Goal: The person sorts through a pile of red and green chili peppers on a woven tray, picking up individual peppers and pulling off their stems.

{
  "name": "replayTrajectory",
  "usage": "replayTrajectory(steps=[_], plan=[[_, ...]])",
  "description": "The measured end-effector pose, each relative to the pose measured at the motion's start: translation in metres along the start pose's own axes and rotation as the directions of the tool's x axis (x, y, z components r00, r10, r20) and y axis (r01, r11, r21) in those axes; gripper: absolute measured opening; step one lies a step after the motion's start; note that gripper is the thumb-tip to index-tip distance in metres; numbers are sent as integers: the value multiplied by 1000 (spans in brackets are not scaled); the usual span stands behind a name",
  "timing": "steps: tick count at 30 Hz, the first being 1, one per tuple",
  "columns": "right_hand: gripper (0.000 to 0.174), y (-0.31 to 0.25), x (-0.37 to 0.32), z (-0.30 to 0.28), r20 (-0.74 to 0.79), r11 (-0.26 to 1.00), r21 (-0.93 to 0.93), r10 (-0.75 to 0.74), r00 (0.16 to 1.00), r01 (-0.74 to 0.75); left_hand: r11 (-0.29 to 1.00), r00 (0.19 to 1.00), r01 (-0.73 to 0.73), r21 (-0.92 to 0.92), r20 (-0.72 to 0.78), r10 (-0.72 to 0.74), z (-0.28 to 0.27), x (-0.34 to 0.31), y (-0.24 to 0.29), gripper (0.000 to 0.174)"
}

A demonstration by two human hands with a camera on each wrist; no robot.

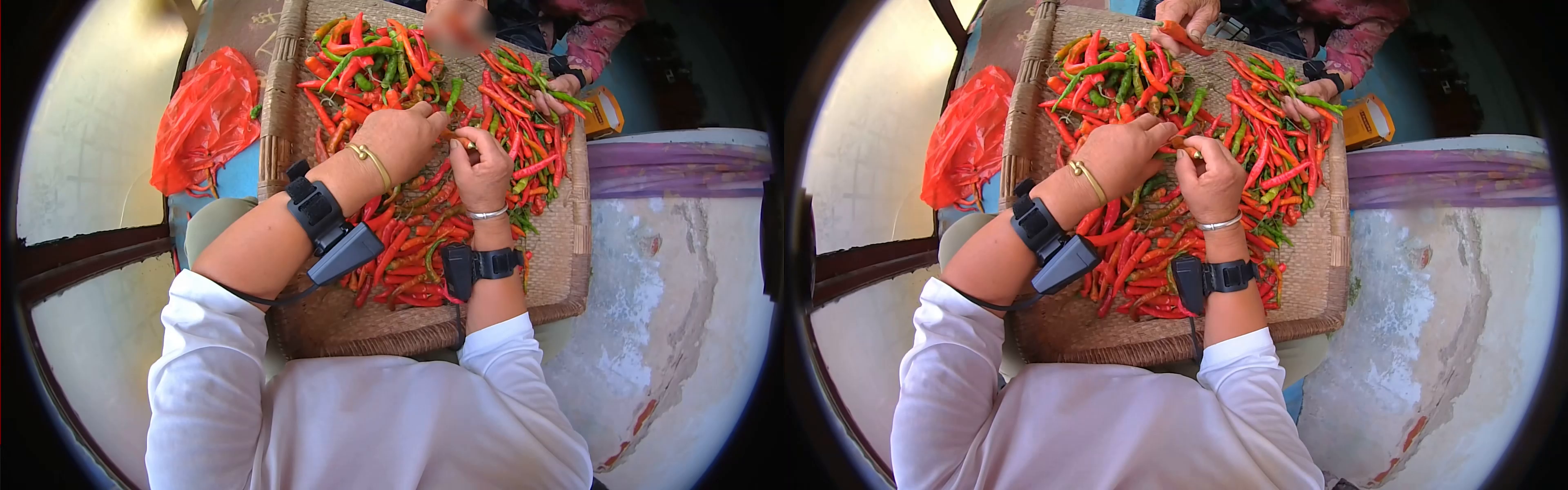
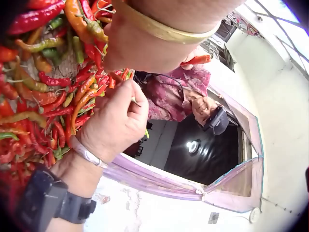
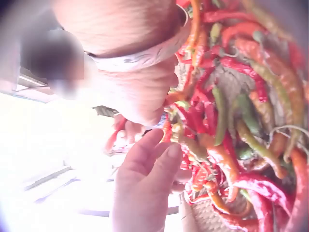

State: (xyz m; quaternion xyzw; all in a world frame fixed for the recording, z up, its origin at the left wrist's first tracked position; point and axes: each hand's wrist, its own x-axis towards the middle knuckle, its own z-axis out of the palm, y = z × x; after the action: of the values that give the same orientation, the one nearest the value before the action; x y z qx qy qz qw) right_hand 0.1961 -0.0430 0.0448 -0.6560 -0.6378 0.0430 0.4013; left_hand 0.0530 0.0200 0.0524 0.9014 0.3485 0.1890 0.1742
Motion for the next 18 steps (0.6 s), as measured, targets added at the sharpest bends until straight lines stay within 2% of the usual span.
replayTrajectory(steps=[1, 2, 3, 5, 6, 7, 8, 9, 10, 11, 13, 14, 15, 17, 18], plan=[[12, -3, 0, -3, -12, 992, 123, 14, 1000, -12, 991, 995, -73, -115, -78, 64, 5, 1, -1, 22], [11, -4, -1, -7, 39, 966, 242, 78, 996, -85, 963, 980, -152, -223, -162, 117, 8, 2, -2, 22], [11, -6, -2, -10, 38, 966, 242, 80, 996, -87, 963, 980, -153, -223, -161, 118, 8, 3, -3, 22], [10, -7, -4, -17, 164, 754, 556, 315, 935, -351, 959, 981, -196, -205, -38, 193, 7, 3, -3, 20], [12, -5, -3, -20, 165, 687, 622, 354, 921, -376, 959, 980, -197, -205, -38, 193, 1, 3, 0, 20], [12, 1, -2, -25, 165, 687, 622, 353, 921, -375, 982, 988, -96, -162, 104, 114, -8, 3, 4, 19], [13, 8, -1, -31, 204, 585, 699, 387, 899, -411, 994, 971, -1, -106, 239, 26, -13, 2, 6, 17], [15, 14, 1, -37, 248, 472, 764, 415, 875, -440, 994, 971, 0, -106, 239, 25, -11, 2, 4, 17], [16, 19, 3, -42, 307, 417, 765, 434, 847, -491, 1000, 973, -21, 11, 230, 18, -8, 2, 1, 15], [16, 24, 5, -46, 307, 417, 765, 434, 847, -491, 991, 975, -42, 129, 221, 13, -7, 2, -3, 14], [17, 35, 7, -52, 256, 390, 774, 528, 810, -499, 984, 969, -42, 173, 249, -3, -8, 2, -8, 12], [18, 40, 9, -54, 199, 390, 799, 547, 813, -458, 975, 962, -41, 216, 274, -21, -8, 2, -10, 12], [19, 40, 14, -56, 167, 331, 866, 516, 840, -375, 975, 961, -39, 217, 276, -23, -8, 2, -11, 12], [24, 41, 20, -48, 23, 208, 956, 648, 762, -206, 965, 970, -48, 258, 241, -17, -6, 1, -12, 11], [24, 51, 18, -45, 24, 208, 956, 649, 761, -207, 965, 970, -48, 258, 242, -17, -5, 1, -12, 11]])
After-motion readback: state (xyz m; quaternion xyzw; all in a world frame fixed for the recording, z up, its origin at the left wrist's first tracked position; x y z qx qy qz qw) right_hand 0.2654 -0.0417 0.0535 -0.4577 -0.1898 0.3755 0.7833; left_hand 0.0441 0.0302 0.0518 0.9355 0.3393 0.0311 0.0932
